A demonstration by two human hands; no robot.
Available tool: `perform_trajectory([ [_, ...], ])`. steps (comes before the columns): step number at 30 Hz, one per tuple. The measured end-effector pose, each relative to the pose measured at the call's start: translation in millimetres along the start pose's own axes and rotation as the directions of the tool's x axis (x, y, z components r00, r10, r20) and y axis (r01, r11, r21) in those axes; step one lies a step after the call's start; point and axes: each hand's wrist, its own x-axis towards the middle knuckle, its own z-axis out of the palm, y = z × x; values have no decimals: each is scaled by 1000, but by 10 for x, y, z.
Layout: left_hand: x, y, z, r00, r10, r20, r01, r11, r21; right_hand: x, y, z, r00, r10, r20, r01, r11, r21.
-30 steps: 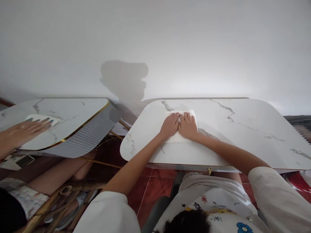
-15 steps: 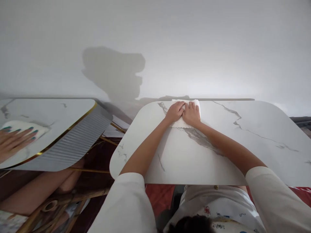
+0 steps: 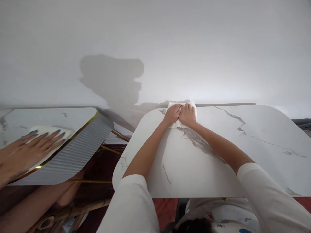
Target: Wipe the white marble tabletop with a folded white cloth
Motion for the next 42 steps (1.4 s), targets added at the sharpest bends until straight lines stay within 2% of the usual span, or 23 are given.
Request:
perform_trajectory([
  [6,-318,18,-138,997,-76,13,74,994,76,-148,-181,16,996,-87,-5,87,996,27],
  [11,-745,154,-281,991,-133,29,128,983,135,-512,-391,-57,992,-128,-6,128,990,66],
  [15,-1120,356,-364,992,-119,45,110,980,163,-916,-527,-218,992,-126,6,125,986,107],
  [22,-1817,833,-500,989,-138,43,126,969,210,-1618,-687,-529,977,-178,121,158,975,157],
  [25,-2112,1022,-571,984,-175,36,164,964,209,-1876,-776,-632,964,-212,163,181,965,189],
  [28,-2363,1109,-653,975,-222,14,216,957,194,-2050,-905,-687,950,-238,205,193,957,217],
  [31,-2511,1033,-758,966,-258,1,253,948,191,-2072,-1077,-664,939,-270,214,216,945,247],
  [34,-2523,813,-866,954,-300,-8,294,932,210,-1925,-1255,-564,933,-305,191,247,929,277],
  [38,-2364,453,-938,949,-316,-14,311,922,230,-1590,-1407,-384,940,-303,153,251,924,288],
  [42,-2085,175,-914,958,-287,-29,286,932,221,-1263,-1405,-241,957,-267,115,229,937,265],
])
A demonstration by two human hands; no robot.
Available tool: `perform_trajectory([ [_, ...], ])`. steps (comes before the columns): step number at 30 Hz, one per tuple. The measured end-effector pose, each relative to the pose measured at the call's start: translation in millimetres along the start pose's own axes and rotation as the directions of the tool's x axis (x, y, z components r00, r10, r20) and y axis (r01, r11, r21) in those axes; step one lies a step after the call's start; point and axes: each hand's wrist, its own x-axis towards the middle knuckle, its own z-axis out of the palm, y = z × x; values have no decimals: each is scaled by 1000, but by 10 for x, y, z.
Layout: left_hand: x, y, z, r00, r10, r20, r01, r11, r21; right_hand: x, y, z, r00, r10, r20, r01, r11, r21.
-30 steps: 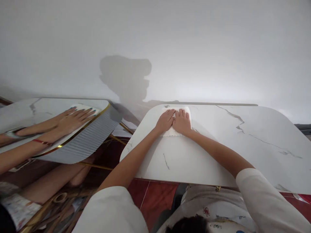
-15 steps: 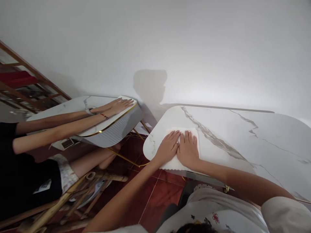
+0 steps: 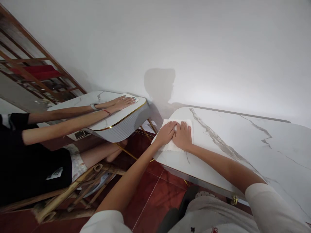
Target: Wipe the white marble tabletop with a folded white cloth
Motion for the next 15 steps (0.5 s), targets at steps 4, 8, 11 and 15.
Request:
perform_trajectory([
  [4,373,-56,96,999,40,-4,-40,998,-39,267,196,17,999,42,-17,-43,998,-44],
  [8,714,-63,229,999,53,-10,-53,998,-41,500,427,22,997,63,-35,-66,994,-91],
  [11,918,-62,315,998,53,-20,-54,997,-49,648,582,31,997,71,-40,-76,991,-115],
  [15,1167,-81,352,997,68,-34,-72,990,-118,841,727,36,993,92,-70,-100,987,-124],
])
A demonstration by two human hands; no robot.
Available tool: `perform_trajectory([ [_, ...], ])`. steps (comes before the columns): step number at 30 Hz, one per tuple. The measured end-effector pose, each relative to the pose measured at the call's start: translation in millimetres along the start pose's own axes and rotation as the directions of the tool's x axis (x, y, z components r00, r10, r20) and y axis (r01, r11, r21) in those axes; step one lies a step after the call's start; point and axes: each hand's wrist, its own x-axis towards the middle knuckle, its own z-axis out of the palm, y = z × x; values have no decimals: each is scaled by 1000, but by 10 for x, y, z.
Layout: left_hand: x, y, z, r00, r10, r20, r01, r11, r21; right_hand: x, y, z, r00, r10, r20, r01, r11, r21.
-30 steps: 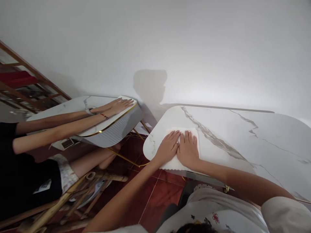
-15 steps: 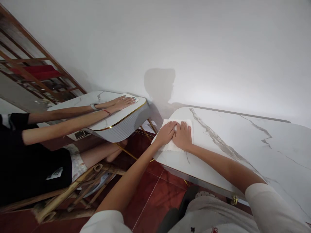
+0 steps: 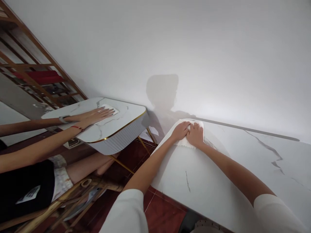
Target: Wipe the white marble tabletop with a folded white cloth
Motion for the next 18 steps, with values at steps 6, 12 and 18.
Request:
perform_trajectory([
  [6,371,-196,29,998,56,11,-54,989,-137,331,70,64,998,36,-53,-35,999,15],
  [12,521,-416,32,997,61,38,-53,982,-182,553,-16,143,996,67,-53,-64,997,47],
  [18,334,-604,-53,996,70,58,-62,990,-128,507,-246,219,997,69,-47,-69,998,0],
])
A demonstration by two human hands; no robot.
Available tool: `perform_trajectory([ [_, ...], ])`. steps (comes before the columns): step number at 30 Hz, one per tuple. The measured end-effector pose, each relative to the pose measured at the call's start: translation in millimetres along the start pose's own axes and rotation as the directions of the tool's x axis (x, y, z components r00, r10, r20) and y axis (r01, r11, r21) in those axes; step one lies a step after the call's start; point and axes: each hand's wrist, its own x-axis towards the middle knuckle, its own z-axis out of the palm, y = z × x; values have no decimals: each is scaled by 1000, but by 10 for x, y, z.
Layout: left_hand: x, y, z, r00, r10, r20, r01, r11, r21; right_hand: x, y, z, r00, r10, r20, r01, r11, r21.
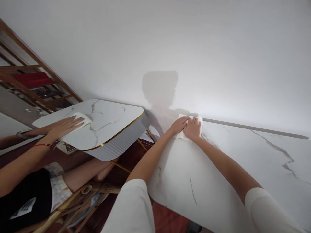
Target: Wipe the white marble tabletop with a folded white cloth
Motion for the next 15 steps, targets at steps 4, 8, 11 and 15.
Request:
perform_trajectory([
  [4,-381,-83,-97,999,-54,10,53,997,61,-216,-255,22,999,-40,31,39,999,24],
  [8,-918,-19,-213,991,-130,-26,132,988,80,-531,-511,-16,988,-139,68,133,987,88],
  [11,-1291,133,-289,984,-176,-41,179,981,79,-788,-637,-98,975,-198,98,185,975,127],
  [15,-1668,391,-351,973,-224,-62,230,965,125,-1105,-711,-243,953,-259,155,232,957,173],
])
